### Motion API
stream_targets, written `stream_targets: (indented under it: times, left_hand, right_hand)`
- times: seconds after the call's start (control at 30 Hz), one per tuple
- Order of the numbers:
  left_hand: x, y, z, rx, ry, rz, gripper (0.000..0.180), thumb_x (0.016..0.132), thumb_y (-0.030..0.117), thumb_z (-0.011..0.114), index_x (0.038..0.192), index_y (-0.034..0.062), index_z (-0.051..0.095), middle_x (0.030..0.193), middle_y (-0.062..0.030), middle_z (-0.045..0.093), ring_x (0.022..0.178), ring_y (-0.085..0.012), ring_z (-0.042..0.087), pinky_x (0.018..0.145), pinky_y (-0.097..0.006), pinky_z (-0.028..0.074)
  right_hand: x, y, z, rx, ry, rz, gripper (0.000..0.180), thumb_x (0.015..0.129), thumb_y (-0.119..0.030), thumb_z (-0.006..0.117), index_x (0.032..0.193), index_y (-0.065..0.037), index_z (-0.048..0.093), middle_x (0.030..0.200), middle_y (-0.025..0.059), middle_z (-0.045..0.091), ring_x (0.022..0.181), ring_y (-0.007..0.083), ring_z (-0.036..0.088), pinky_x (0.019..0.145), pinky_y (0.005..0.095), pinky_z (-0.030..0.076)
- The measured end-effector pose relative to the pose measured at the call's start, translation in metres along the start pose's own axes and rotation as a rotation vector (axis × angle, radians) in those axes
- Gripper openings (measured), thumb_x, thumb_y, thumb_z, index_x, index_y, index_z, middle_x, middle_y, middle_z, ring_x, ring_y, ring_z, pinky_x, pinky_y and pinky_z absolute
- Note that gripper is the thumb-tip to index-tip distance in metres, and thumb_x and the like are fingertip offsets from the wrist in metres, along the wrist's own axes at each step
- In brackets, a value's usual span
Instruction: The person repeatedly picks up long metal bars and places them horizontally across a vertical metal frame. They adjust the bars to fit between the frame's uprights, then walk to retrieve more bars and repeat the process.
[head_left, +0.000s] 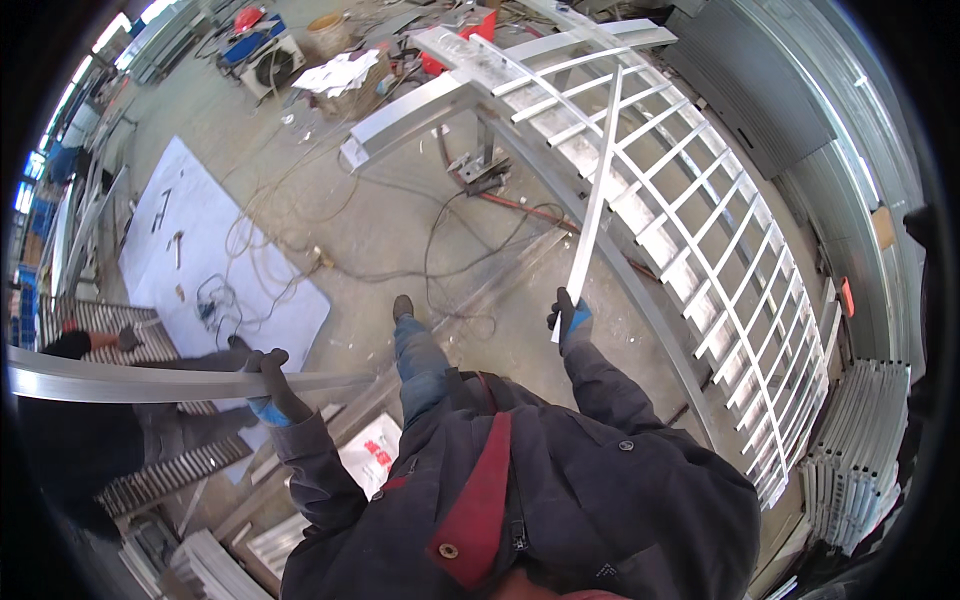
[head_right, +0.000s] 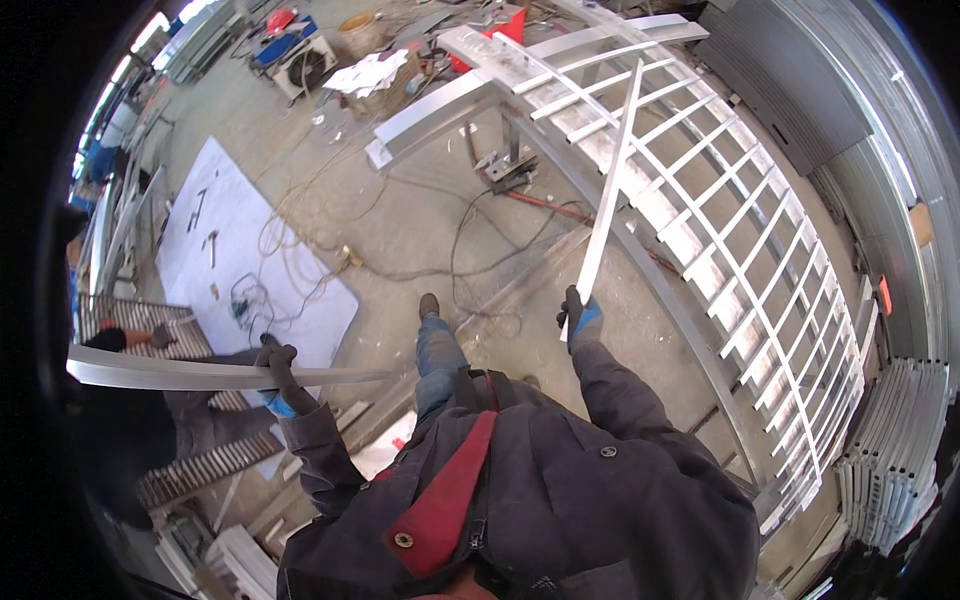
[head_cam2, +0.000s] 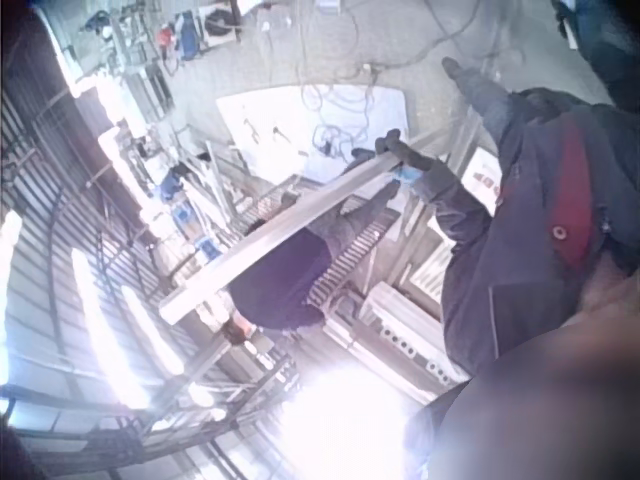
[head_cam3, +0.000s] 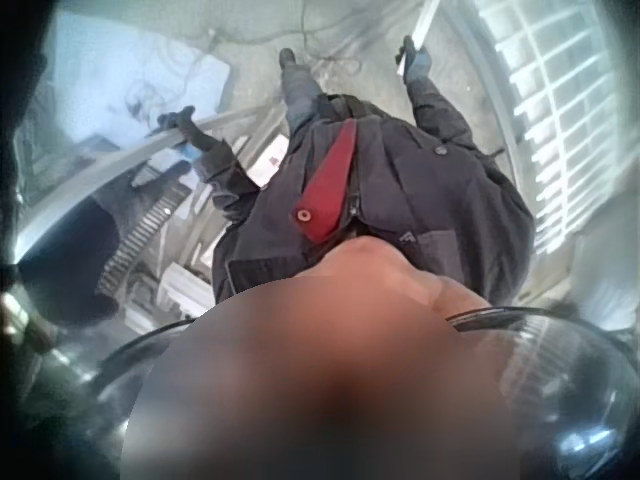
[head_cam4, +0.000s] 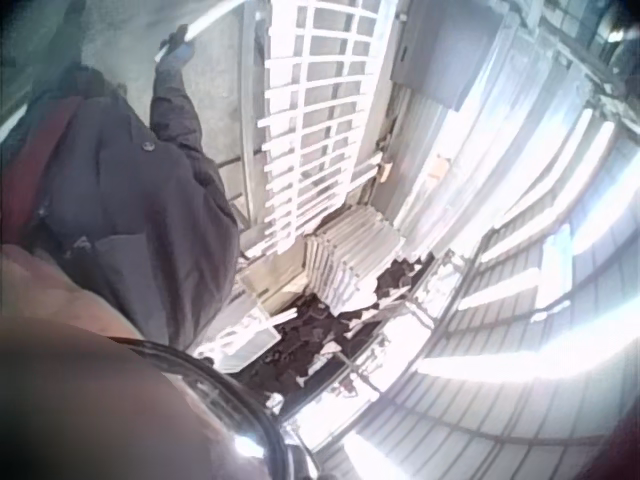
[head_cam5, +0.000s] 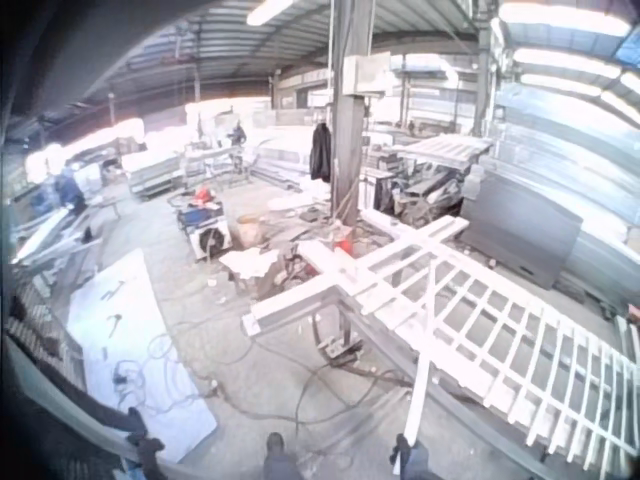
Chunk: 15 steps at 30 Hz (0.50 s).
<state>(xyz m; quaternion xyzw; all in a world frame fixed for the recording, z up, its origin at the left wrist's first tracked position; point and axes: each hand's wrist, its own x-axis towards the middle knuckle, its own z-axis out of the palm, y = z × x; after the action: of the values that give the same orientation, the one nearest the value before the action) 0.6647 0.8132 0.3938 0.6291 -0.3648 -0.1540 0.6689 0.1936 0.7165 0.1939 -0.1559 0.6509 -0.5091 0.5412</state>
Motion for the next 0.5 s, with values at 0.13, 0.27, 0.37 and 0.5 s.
stream_targets:
  times: [0.13, 0.27, 0.37, 0.5]
  left_hand:
    - [0.116, -0.050, 0.070, -0.005, -0.119, 0.023, 0.021, 0.094, 0.013, 0.058, 0.080, -0.0012, 0.062, 0.079, -0.0039, 0.057, 0.079, -0.0148, 0.052, 0.077, -0.032, 0.041]
    - [0.268, -0.104, 0.149, -0.105, -0.417, -0.017, 0.019, 0.090, 0.012, 0.063, 0.075, -0.0004, 0.061, 0.078, -0.0050, 0.058, 0.079, -0.0153, 0.054, 0.079, -0.031, 0.045]
    - [0.339, -0.124, 0.188, -0.252, -0.378, -0.160, 0.021, 0.095, 0.016, 0.060, 0.080, 0.0018, 0.054, 0.079, -0.0062, 0.057, 0.079, -0.0142, 0.054, 0.077, -0.030, 0.045]
    - [0.415, -0.136, 0.226, -0.281, -0.365, -0.236, 0.023, 0.094, 0.017, 0.060, 0.078, 0.0025, 0.052, 0.078, -0.0057, 0.055, 0.079, -0.0156, 0.053, 0.079, -0.032, 0.045]
  right_hand:
    - [0.078, -0.012, 0.084, 0.016, 0.054, -0.045, 0.039, 0.091, -0.038, 0.077, 0.102, -0.004, 0.059, 0.074, 0.0055, 0.058, 0.052, 0.0167, 0.058, 0.045, 0.0321, 0.047]
    - [0.164, -0.020, 0.166, -0.025, 0.242, -0.060, 0.037, 0.092, -0.035, 0.075, 0.103, -0.002, 0.060, 0.073, 0.0059, 0.058, 0.052, 0.0164, 0.057, 0.044, 0.0315, 0.046]
    - [0.220, -0.014, 0.199, -0.021, 0.347, -0.151, 0.036, 0.092, -0.034, 0.075, 0.102, -0.002, 0.061, 0.071, 0.0056, 0.058, 0.051, 0.0173, 0.055, 0.044, 0.0336, 0.044]
    - [0.287, -0.017, 0.221, -0.085, 0.470, -0.129, 0.036, 0.093, -0.038, 0.072, 0.092, -0.004, 0.062, 0.066, 0.0028, 0.055, 0.048, 0.0159, 0.053, 0.044, 0.0335, 0.044]
